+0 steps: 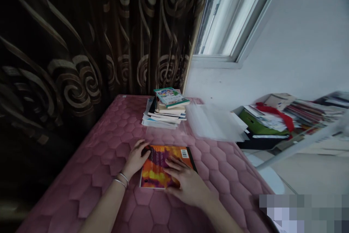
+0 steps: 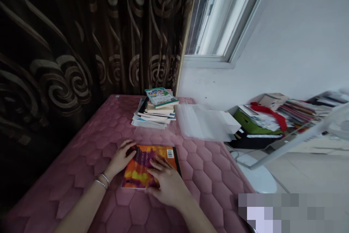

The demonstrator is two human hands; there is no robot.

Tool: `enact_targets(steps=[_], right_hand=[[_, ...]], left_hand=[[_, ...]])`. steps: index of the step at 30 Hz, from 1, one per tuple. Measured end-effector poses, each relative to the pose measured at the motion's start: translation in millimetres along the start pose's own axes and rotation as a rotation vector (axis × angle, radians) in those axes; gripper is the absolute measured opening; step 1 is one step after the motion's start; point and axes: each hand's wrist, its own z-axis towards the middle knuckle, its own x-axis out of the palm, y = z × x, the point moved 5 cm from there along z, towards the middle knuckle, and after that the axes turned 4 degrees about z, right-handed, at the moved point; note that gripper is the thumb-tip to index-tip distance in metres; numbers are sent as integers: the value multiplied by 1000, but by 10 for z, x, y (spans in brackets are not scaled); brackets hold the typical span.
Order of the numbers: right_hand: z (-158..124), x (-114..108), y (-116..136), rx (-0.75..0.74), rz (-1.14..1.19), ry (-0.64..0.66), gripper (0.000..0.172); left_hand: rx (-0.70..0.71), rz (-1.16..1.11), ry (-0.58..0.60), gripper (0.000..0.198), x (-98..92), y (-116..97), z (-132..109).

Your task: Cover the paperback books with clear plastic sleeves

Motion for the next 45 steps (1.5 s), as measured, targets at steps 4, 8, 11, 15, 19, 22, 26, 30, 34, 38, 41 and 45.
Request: enact_targets(steps=[4, 8, 11, 15, 19, 22, 26, 30, 34, 38, 41, 45], right_hand=[[1, -20, 58, -30, -19, -55, 50], [11, -23, 87, -31, -39, -76, 49], [9, -37, 81, -42, -39, -82, 42], [1, -52, 55, -67, -33, -90, 38], [6, -36, 26, -58, -33, -74, 45], [11, -26, 19, -49, -43, -66, 39], [-3, -38, 44, -89, -41, -70, 30], [-36, -78, 45, -114, -45, -117, 25], [-25, -233, -2, -66, -216, -356, 36], [151, -447, 10, -34, -392, -525, 37], [360, -611, 57, -41, -463, -563, 36], [488, -734, 82, -42, -498, -680, 28]], left_hand=[[-7, -2, 16, 36, -3, 8, -2], [-3, -18, 14, 35, -2, 13, -1], [-12, -35, 9, 34, 2, 40, 3], [-14, -59, 7, 35, 6, 70, 8], [-24, -70, 14, 35, 6, 68, 7], [-47, -74, 28, 36, 7, 64, 4], [-57, -114, 34, 37, 0, 53, 5], [-35, -254, -13, 30, -128, -15, 1], [6, -464, 35, 43, -351, -124, -53], [-24, -550, 99, 34, -398, -116, -100], [-76, -471, 88, 26, -248, -51, -65], [-159, -367, -94, 23, -99, 32, 31]])
